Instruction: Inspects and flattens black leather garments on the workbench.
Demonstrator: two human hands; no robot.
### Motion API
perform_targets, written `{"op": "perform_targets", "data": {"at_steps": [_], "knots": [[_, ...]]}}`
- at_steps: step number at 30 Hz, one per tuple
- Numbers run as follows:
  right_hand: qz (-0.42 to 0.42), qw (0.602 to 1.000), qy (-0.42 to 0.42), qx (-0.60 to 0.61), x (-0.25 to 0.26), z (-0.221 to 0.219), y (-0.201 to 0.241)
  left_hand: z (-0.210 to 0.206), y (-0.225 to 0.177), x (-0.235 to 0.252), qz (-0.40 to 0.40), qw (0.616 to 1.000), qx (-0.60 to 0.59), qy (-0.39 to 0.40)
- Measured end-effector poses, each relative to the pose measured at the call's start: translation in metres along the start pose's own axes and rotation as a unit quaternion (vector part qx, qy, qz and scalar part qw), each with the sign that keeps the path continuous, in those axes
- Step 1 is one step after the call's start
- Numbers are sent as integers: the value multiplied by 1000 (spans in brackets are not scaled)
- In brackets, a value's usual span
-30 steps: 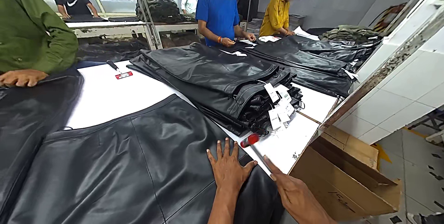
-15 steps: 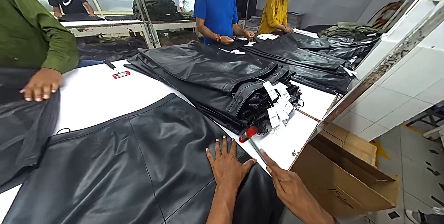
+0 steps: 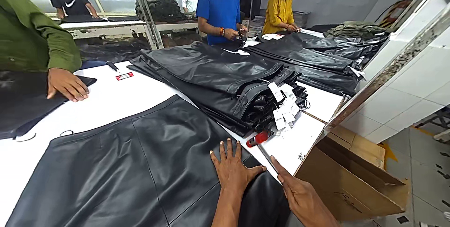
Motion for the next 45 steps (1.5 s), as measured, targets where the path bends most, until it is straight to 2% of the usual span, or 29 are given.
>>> {"op": "perform_targets", "data": {"at_steps": [2, 3, 6, 7, 10, 14, 18, 22, 25, 26, 29, 30, 33, 34, 37, 38, 41, 45], "knots": [[-33, 998, 58, -22, -7, -8, -8, -1, 0, -1, -1, 1000, 8, -1], [-40, 997, 57, -16, -8, -5, -8, 0, -1, 0, -1, 1000, 12, -2], [-6, 1000, -18, 21, -12, 9, 6, 0, -1, 1, 3, 1000, 13, 5], [-5, 1000, -16, 16, -15, 6, 5, -1, -1, 0, 4, 1000, 14, 7], [-48, 996, 69, -25, -16, -4, -11, -2, -1, 0, 2, 1000, 15, 3], [-6, 999, -25, 35, -16, 10, -3, 0, -1, 1, 8, 1000, 10, 14], [-53, 996, 68, -14, -20, 0, -16, -1, -1, 0, 4, 1000, 16, 15], [-26, 1000, 2, 5, -23, 10, -7, 1, -1, 1, 10, 1000, 18, 23], [-70, 994, 84, -21, -26, 2, -16, 0, -1, 0, 5, 1000, 17, 17], [-71, 994, 78, -12, -23, 7, -16, 2, -2, 1, 5, 1000, 18, 17], [-17, 999, -20, 29, -21, 15, -3, 3, -1, 2, 9, 1000, 18, 21], [-15, 999, -14, 25, -21, 12, -3, 1, -1, 2, 9, 1000, 16, 24], [-64, 994, 90, -1, -17, 0, -14, -1, -2, 0, 9, 999, 25, 24], [-59, 995, 76, 1, -13, 4, -13, 2, -2, 1, 10, 999, 26, 22], [-5, 999, -39, 27, -10, 7, -3, 2, -1, 1, 11, 999, 25, 22], [-4, 999, -32, 14, -9, 3, -4, 1, -1, 1, 12, 999, 24, 21], [-55, 994, 91, -12, -2, -2, -13, 2, -2, 1, 5, 1000, 24, 12], [-2, 1000, -24, 18, 1, 7, 2, 5, -2, 3, 10, 1000, 21, 17]]}}
Point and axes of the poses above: each hand's wrist, its own x-axis towards the middle knuckle, its own z-axis out of the back of the hand, y = z × x, the point moved 5 cm from there along x, towards the middle knuckle, and after that the axes turned 10 degrees about y, right-handed, at the moved point
